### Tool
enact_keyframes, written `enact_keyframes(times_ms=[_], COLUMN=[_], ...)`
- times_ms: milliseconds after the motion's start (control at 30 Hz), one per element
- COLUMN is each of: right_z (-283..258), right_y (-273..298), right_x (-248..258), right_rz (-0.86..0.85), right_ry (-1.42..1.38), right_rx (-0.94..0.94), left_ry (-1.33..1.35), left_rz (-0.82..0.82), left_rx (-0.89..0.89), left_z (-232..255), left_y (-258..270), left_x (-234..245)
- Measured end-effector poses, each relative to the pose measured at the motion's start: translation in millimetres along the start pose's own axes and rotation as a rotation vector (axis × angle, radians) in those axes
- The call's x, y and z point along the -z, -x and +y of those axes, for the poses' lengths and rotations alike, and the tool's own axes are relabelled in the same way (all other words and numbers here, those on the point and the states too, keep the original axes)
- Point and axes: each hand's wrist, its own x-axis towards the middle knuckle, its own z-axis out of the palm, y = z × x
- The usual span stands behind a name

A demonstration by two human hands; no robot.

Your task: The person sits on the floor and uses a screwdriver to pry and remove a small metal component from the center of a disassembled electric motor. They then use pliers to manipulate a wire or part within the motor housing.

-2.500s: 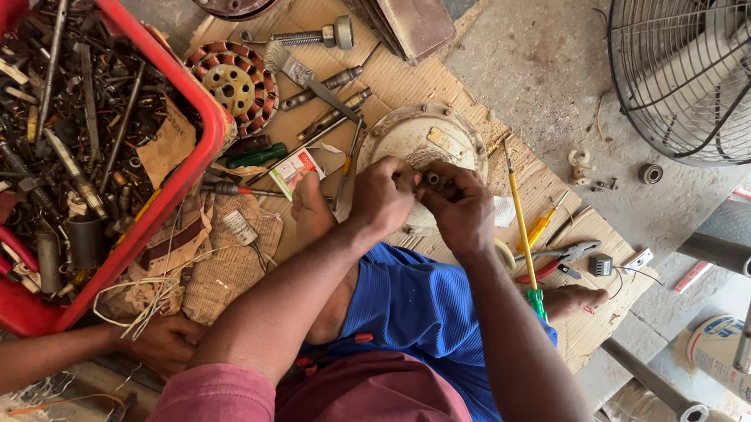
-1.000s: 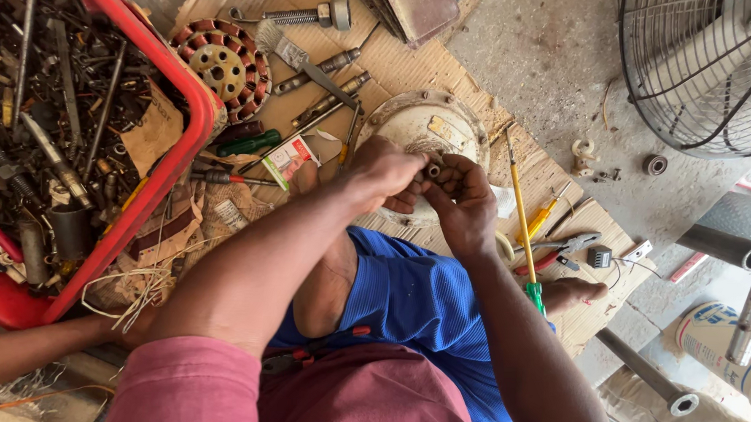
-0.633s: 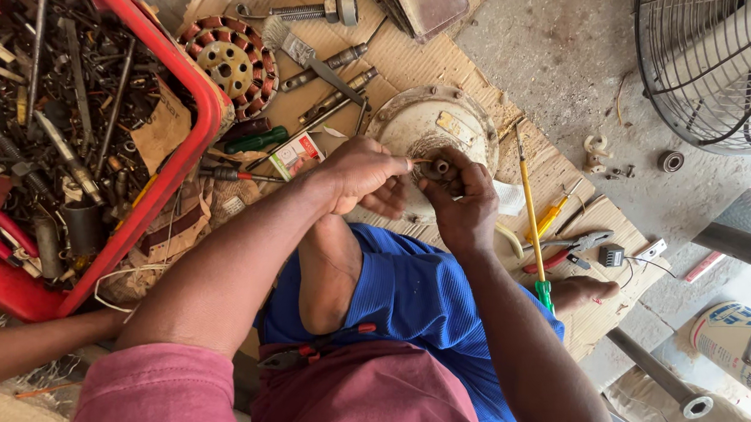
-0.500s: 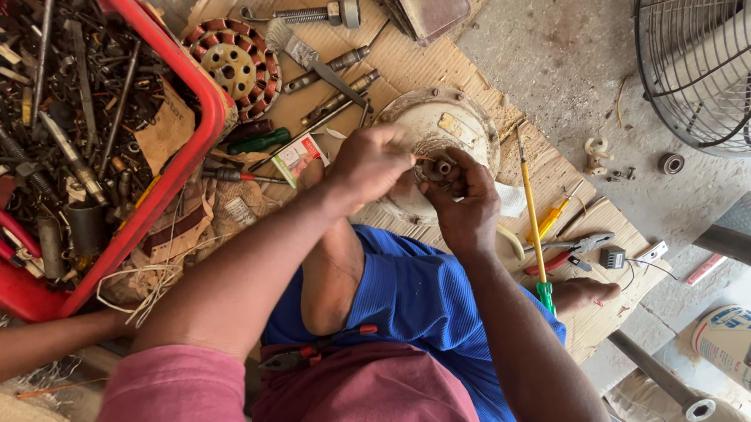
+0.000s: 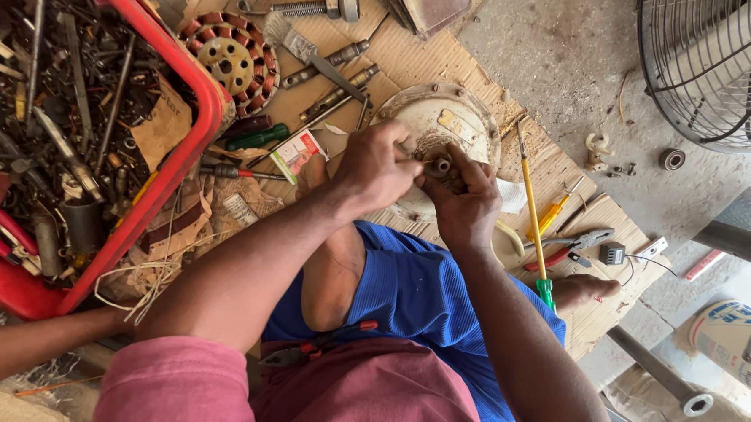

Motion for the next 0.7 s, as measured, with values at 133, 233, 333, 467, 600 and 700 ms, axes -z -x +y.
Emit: enact_keyframes(times_ms=[133, 233, 333, 467, 600, 700], right_z=[0.8, -2.1, -7.3, -6.5, -6.8, -2.0], right_y=[-0.1, -0.3, -4.6, -6.1, -7.5, -10.0], right_x=[-0.7, 1.7, 1.3, 5.9, 6.9, 11.3], right_rz=[-0.008, -0.006, -0.017, -0.02, -0.045, -0.088], right_ry=[-0.017, 0.011, 0.001, 0.047, 0.099, 0.134], right_rx=[-0.053, -0.032, -0.071, -0.04, -0.012, 0.036], left_ry=[0.114, 0.144, -0.264, -0.123, -0.021, 0.18], left_rz=[-0.049, -0.074, 0.109, 0.291, 0.279, 0.266], left_rx=[0.284, 0.429, 0.006, -0.109, 0.017, 0.062], left_z=[-3.1, -9.3, -13.5, -16.3, -13.0, -16.0], left_y=[15.6, 25.2, 23.5, 17.3, 5.7, 6.3], left_x=[39.4, 60.7, 29.8, -16.2, -40.7, -40.4])
